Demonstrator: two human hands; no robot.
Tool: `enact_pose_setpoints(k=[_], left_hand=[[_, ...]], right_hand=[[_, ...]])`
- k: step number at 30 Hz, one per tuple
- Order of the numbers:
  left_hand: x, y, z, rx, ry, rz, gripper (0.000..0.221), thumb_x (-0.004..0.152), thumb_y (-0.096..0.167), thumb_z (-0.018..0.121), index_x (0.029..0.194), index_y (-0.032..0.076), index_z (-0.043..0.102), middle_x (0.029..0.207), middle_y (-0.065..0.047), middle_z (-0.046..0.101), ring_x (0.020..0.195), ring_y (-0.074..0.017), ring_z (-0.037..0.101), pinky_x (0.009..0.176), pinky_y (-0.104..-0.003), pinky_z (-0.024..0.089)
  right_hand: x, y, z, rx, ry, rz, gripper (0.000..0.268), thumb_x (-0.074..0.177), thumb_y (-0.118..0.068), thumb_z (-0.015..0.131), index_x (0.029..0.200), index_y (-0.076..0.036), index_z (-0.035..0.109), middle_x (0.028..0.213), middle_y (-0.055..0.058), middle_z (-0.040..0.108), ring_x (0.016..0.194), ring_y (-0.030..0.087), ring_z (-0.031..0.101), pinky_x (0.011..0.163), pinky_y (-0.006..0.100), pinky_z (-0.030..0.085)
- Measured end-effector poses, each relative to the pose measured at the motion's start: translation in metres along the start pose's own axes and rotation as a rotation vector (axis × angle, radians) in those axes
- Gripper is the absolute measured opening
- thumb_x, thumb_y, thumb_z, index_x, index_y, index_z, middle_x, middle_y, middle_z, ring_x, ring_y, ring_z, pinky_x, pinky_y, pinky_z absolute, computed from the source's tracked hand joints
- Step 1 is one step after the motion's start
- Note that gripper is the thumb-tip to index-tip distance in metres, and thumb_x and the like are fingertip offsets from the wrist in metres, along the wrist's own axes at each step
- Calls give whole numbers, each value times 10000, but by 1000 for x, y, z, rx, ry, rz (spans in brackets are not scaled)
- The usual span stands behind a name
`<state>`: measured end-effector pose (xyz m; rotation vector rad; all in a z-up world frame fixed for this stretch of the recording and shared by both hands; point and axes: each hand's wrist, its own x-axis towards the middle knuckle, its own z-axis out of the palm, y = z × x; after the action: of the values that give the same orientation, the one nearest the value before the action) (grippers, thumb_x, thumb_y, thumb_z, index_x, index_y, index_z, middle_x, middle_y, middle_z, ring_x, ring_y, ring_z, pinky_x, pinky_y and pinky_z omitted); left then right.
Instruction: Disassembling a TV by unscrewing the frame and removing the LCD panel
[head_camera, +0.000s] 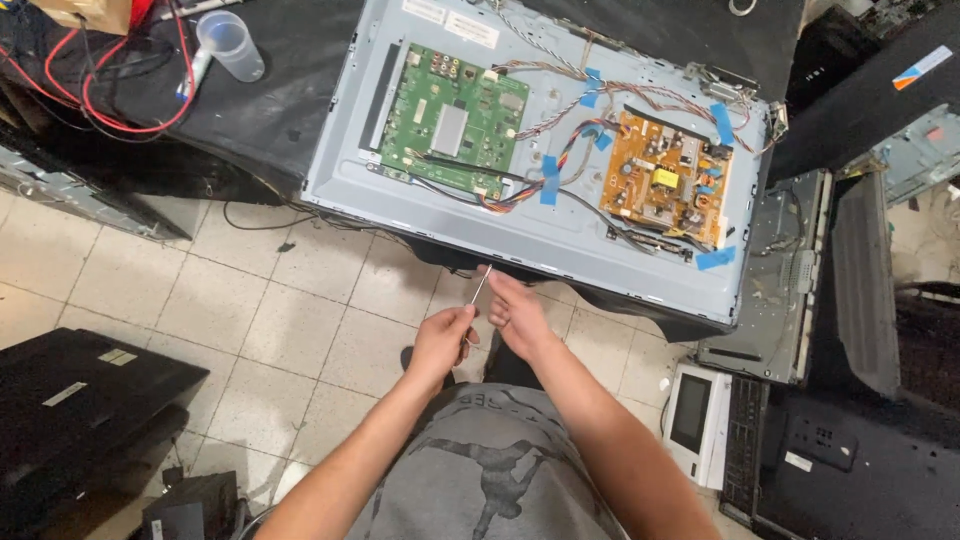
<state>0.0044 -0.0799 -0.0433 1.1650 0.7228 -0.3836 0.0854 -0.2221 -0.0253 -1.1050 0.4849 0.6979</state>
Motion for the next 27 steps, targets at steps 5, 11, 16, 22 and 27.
enact_pose_setpoints(k=[5,11,16,22,27], left_hand=[[-6,8,20,-3,81,31,403,1115,346,682,1230,-26,784,743,-183,714,474,-176,582,378,-250,414],[7,-21,29,33,203,61,376,1093,312,704,1204,-29,813,712,-168,713,486,-165,560,409,-252,426],[-2,-14,39,189,295,101,373,1073,373,728,1173,40,863,697,-122,754,514,-161,602,461,-283,444],[-23,0,68,644,638,244,370,992,387,806,1252,130,865,1030,-159,832,954,-364,769,884,-444,601],[-22,4,78,496,728,292,301,931,274,894,1177,101,878,983,-131,801,938,-301,757,869,-388,593]], right_hand=[[21,-10,-14,-48,0,-34,364,1043,-227,803,1353,-41,761,597,-127,249,456,-7,281,445,136,282],[26,-18,-23,-67,-47,12,355,1037,-207,817,1327,-9,770,597,-140,257,459,-11,277,434,133,275],[28,-18,-27,-65,-62,36,354,1034,-196,818,1326,1,774,613,-119,228,465,7,288,435,154,281],[32,-15,-32,-47,-120,46,386,1030,-203,825,1361,-12,772,633,-122,205,483,5,278,432,157,295],[22,-28,-33,-95,-164,53,396,1057,-185,786,1395,17,742,643,-119,204,483,7,276,440,160,291]])
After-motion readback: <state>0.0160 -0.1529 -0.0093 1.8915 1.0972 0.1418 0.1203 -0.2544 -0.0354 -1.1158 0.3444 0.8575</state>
